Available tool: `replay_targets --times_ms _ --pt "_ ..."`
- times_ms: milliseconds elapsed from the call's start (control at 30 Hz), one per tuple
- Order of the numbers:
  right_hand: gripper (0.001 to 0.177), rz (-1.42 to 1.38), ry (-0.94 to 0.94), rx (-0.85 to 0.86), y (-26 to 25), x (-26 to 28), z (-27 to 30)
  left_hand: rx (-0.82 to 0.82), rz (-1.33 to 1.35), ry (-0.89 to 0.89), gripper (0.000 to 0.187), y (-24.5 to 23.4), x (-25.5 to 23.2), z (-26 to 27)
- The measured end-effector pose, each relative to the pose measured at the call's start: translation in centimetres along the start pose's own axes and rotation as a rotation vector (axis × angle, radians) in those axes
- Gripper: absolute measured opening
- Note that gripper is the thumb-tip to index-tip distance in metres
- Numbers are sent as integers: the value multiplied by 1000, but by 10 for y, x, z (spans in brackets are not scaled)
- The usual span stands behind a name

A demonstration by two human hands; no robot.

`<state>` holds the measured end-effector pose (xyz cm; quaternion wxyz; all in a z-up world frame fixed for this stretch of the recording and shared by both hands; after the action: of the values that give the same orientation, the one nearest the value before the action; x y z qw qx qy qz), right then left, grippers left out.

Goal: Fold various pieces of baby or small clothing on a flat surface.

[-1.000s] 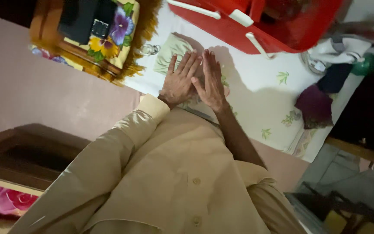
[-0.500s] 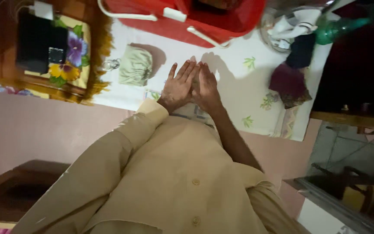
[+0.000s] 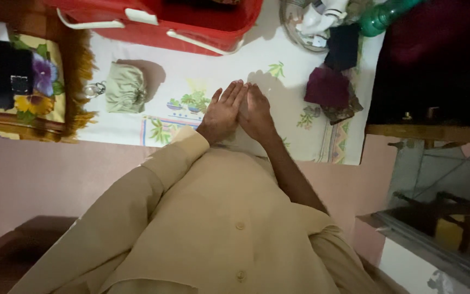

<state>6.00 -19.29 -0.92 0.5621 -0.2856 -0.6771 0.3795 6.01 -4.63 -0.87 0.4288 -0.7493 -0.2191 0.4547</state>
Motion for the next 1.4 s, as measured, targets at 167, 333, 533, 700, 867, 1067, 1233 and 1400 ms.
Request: replay_targets --times_ms 167,333,533,700,867,1067,1233,1400 --pt "76 50 93 -56 -31 -20 5 28 36 -5 79 14 -32 -22" --pt "67 84 132 -161 -55 -65 15 -35 171 -9 71 35 -62 -50" --pt "54 85 109 -322 -86 -130 16 -33 373 -77 66 78 -94 -90" --pt "64 225 31 -507 -109 -181 -1 71 413 -225 77 72 -124 -115" --pt "70 350 235 -295 -129 -193 -30 19 442 -213 81 83 -119 -115" --pt "65 324 228 -423 -115 -230 -40 -63 416 -252 80 81 -110 -118" --pt "31 -128 168 -802 -161 -184 -39 -124 454 -291 77 53 -124 -131" --pt "18 -1240 258 -896 -159 -208 -46 -376 529 -176 85 48 -128 -140"
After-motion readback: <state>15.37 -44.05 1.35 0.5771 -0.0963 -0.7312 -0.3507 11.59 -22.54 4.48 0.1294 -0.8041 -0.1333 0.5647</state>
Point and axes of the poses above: each hand's wrist, its own z-axis away from the middle knuckle, its own y-axis out of the palm, x = y × z, the point moved 3 cm from there along -z, towards the middle knuckle, and after that the axes turned 11 degrees about -x, right-handed, at the moved point
